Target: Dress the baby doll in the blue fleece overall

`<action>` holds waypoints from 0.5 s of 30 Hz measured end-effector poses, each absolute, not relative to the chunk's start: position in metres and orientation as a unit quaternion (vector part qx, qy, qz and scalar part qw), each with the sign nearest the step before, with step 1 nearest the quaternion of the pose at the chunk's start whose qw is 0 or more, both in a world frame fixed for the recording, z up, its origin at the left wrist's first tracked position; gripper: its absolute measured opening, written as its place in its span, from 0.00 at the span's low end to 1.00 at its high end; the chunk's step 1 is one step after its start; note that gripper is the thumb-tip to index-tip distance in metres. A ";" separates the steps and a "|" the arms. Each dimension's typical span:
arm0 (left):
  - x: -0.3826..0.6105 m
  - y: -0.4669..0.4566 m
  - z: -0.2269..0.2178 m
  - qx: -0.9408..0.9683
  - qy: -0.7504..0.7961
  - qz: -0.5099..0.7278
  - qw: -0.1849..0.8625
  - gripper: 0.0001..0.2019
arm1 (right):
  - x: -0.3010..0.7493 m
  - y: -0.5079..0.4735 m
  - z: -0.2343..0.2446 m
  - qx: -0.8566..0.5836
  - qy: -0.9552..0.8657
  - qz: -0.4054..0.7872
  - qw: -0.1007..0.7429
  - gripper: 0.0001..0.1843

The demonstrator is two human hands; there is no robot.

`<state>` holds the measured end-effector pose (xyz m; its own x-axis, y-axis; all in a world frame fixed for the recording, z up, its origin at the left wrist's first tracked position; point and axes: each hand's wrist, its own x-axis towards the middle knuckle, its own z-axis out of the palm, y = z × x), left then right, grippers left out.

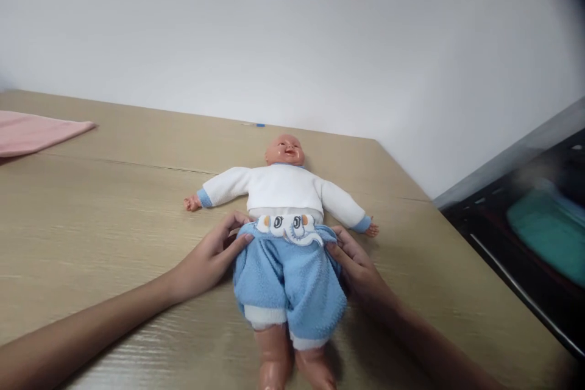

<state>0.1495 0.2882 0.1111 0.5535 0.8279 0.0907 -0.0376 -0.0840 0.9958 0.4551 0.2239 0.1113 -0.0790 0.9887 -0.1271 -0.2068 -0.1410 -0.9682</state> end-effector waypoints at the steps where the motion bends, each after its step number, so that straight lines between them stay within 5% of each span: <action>1: 0.150 0.289 0.110 0.634 0.308 0.362 0.610 0.12 | 0.455 0.224 0.112 -0.460 -0.424 0.599 0.500 0.21; 8: 0.142 0.282 0.113 0.693 0.348 0.356 0.521 0.14 | 0.448 0.215 0.121 -0.505 -0.425 0.571 0.489 0.22; 15: 0.151 0.277 0.105 0.505 0.310 0.367 0.718 0.16 | 0.435 0.210 0.125 -0.461 -0.306 0.651 0.520 0.31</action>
<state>0.1510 0.2771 0.1052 0.5387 0.8391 -0.0755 -0.2128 0.2223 0.9515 0.4347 0.2095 0.1250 -0.0342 0.9589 -0.2818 -0.3942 -0.2721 -0.8778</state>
